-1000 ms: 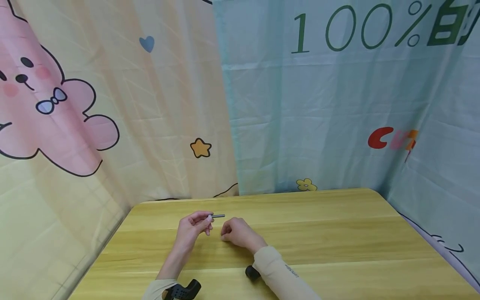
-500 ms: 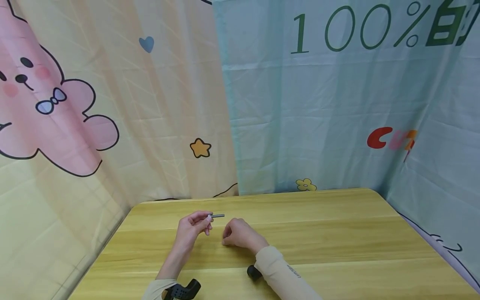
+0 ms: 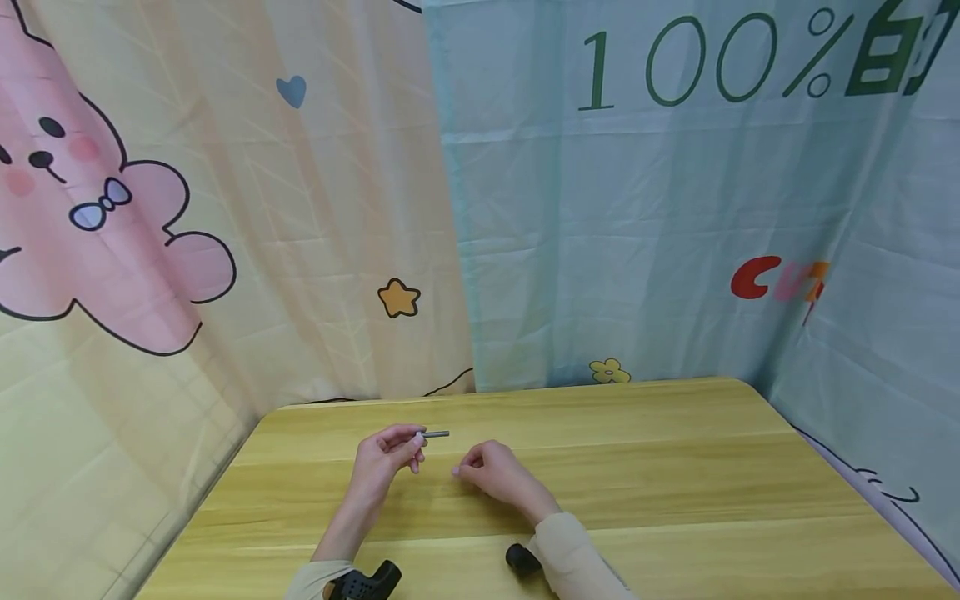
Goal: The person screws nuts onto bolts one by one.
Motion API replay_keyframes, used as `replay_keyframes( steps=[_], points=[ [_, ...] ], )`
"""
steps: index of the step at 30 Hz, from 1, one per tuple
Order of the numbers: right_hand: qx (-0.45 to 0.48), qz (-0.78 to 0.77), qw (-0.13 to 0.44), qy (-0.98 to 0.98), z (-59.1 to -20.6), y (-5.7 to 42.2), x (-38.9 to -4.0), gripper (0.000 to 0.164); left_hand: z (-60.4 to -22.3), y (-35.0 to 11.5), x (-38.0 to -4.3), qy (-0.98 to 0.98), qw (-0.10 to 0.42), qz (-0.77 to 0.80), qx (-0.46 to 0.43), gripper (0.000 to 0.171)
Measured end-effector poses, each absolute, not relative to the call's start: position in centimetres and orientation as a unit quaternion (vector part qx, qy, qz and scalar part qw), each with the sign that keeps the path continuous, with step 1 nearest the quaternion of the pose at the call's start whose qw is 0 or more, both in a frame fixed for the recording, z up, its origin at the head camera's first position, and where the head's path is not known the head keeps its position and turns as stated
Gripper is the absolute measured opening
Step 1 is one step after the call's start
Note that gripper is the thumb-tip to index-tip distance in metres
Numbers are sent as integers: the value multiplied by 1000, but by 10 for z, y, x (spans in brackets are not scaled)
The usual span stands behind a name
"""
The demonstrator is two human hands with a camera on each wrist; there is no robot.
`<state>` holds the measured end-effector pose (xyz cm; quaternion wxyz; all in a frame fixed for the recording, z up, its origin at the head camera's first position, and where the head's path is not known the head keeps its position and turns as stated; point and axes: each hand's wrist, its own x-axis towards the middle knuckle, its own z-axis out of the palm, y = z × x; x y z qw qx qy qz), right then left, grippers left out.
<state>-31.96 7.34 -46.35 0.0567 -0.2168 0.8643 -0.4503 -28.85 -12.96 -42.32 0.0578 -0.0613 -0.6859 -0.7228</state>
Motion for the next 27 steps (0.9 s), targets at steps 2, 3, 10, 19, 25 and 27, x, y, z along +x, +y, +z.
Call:
replay_keyframes(
  steps=[2, 3, 10, 19, 25, 27],
  points=[
    [-205, -463, 51, 861, -465, 78, -316, 19, -424, -129, -289, -686, 56, -723, -62, 21],
    [-200, -471, 50, 858, -465, 80, -314, 19, -424, -129, -288, -686, 56, -723, -63, 21],
    [-186, -535, 27, 824, -465, 93, -301, 20, -425, -128, -287, -681, 57, -727, -66, 22],
    [-121, -600, -8, 790, -455, 105, -292, 20, -426, -128, -289, -687, 50, -722, -66, 23],
    [-100, -623, -24, 776, -447, 111, -285, 25, -426, -126, -289, -683, 48, -726, -64, 22],
    [-100, -625, -26, 774, -445, 113, -283, 27, -425, -125, -289, -681, 48, -728, -66, 22]
  ],
)
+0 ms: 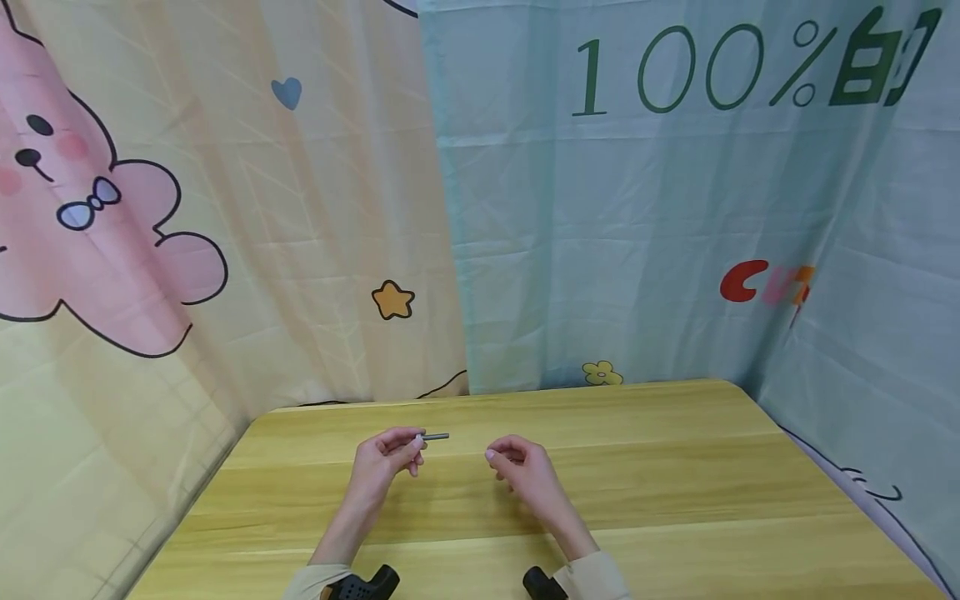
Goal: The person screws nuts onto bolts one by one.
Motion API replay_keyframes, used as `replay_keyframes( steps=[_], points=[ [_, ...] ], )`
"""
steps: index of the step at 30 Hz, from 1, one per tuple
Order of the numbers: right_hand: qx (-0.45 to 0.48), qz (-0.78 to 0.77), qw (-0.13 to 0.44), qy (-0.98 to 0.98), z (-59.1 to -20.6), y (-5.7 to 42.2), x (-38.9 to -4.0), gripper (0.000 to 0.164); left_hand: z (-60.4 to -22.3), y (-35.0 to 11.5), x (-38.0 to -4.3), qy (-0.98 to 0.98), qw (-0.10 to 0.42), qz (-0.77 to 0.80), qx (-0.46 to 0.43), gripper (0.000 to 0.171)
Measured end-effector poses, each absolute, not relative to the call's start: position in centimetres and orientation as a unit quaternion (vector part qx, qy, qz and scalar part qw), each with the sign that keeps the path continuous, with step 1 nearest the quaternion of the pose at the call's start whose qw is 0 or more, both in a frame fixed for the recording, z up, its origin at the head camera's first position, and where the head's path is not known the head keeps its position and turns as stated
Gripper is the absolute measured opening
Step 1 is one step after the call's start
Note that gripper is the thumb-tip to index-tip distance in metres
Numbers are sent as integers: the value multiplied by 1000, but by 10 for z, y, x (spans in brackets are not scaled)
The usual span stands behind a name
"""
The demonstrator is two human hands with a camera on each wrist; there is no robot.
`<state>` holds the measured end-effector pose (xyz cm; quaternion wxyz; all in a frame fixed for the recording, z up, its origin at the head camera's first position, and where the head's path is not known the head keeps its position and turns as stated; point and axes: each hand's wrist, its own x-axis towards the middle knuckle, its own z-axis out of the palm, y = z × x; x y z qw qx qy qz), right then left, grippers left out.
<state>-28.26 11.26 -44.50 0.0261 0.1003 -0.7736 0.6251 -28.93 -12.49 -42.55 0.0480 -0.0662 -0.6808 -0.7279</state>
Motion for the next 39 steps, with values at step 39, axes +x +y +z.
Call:
replay_keyframes(
  steps=[39],
  points=[
    [70, 676, 56, -732, -412, 108, -255, 21, -415, -100, -275, -669, 48, -737, -85, 23]
  ],
)
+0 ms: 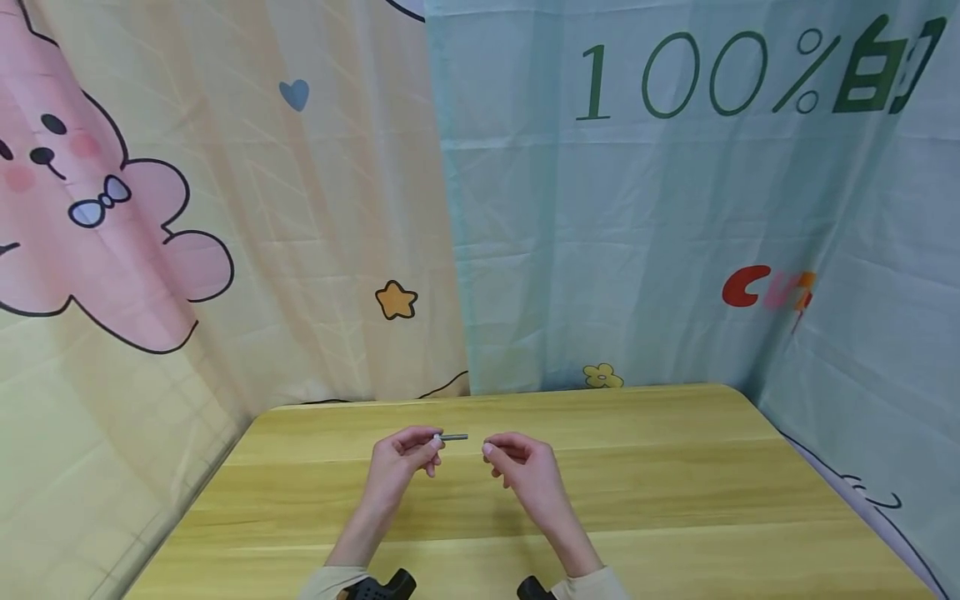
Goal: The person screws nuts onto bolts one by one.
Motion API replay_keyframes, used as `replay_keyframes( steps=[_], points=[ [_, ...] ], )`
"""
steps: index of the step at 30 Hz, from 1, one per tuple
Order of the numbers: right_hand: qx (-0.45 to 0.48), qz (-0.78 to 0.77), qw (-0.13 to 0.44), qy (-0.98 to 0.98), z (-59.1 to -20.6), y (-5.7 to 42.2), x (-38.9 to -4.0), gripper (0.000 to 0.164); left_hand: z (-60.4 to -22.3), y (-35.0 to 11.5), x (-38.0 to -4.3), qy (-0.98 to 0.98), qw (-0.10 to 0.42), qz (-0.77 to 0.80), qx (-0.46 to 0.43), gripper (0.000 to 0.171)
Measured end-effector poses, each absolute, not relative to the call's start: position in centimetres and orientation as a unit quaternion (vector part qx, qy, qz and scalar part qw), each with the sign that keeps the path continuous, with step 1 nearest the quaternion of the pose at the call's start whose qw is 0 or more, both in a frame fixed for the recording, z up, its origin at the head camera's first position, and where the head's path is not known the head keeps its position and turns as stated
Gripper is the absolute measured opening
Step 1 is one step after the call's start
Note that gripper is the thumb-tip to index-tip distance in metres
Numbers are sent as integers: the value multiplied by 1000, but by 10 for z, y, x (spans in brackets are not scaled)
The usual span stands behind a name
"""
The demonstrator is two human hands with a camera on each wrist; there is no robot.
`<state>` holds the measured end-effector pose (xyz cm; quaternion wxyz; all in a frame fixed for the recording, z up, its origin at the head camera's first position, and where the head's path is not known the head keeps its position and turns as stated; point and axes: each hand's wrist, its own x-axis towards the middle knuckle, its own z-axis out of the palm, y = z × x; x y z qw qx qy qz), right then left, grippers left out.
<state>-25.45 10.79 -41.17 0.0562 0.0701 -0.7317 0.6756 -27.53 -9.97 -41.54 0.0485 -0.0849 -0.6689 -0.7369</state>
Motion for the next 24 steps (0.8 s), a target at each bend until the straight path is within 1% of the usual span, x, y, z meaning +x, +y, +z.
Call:
replay_keyframes(
  steps=[7, 18, 24],
  points=[
    [71, 672, 65, -735, -409, 111, -253, 20, -413, -92, -272, -669, 46, -736, -98, 22],
    [102, 671, 64, -732, -411, 112, -256, 23, -416, -86, -268, -665, 37, -736, -125, 21],
    [98, 667, 66, -736, -412, 113, -256, 23, -416, -87, -268, -675, 10, -726, -131, 21]
  ],
)
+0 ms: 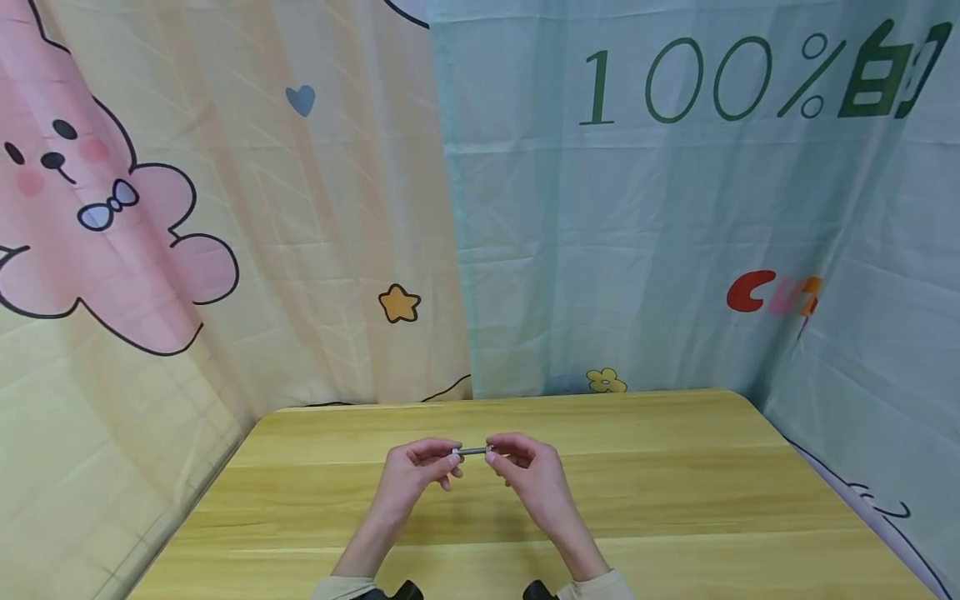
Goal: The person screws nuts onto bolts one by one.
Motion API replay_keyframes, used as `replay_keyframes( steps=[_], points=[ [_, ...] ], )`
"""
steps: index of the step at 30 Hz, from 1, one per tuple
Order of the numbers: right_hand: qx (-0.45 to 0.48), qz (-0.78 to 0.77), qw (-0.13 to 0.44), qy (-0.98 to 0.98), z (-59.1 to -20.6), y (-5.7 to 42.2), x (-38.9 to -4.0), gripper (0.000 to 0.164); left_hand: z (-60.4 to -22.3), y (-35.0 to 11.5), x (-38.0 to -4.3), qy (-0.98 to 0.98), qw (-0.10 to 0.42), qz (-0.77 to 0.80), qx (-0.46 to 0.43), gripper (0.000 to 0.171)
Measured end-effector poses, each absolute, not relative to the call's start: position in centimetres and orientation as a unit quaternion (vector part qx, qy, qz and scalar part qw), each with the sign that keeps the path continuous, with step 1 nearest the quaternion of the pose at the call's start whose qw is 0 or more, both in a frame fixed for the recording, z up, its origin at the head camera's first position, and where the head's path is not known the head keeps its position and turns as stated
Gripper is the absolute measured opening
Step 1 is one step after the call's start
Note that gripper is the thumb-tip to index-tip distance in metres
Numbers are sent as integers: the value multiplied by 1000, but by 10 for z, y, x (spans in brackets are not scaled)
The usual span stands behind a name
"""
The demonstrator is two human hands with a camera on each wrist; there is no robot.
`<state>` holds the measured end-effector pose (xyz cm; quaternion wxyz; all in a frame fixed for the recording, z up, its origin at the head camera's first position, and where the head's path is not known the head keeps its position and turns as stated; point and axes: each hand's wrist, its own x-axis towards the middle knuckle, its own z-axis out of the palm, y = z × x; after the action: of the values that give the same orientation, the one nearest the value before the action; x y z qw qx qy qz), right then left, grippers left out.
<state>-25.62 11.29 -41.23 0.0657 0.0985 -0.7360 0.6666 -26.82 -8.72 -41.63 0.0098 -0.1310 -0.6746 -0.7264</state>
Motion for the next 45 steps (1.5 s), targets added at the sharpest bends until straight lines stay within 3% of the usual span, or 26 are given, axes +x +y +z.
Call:
replay_keyframes(
  steps=[16, 29, 36, 45],
  points=[
    [106, 641, 62, -758, -417, 110, -262, 21, -421, -87, -272, -670, 5, -729, -139, 19],
    [69, 642, 57, -761, -420, 105, -260, 43, -422, -83, -267, -659, -2, -738, -144, 19],
    [91, 694, 54, -712, -424, 106, -260, 17, -426, -83, -265, -657, -1, -741, -137, 21],
    [177, 691, 29, -700, -417, 115, -259, 30, -422, -85, -268, -646, 32, -751, -137, 23]
  ],
)
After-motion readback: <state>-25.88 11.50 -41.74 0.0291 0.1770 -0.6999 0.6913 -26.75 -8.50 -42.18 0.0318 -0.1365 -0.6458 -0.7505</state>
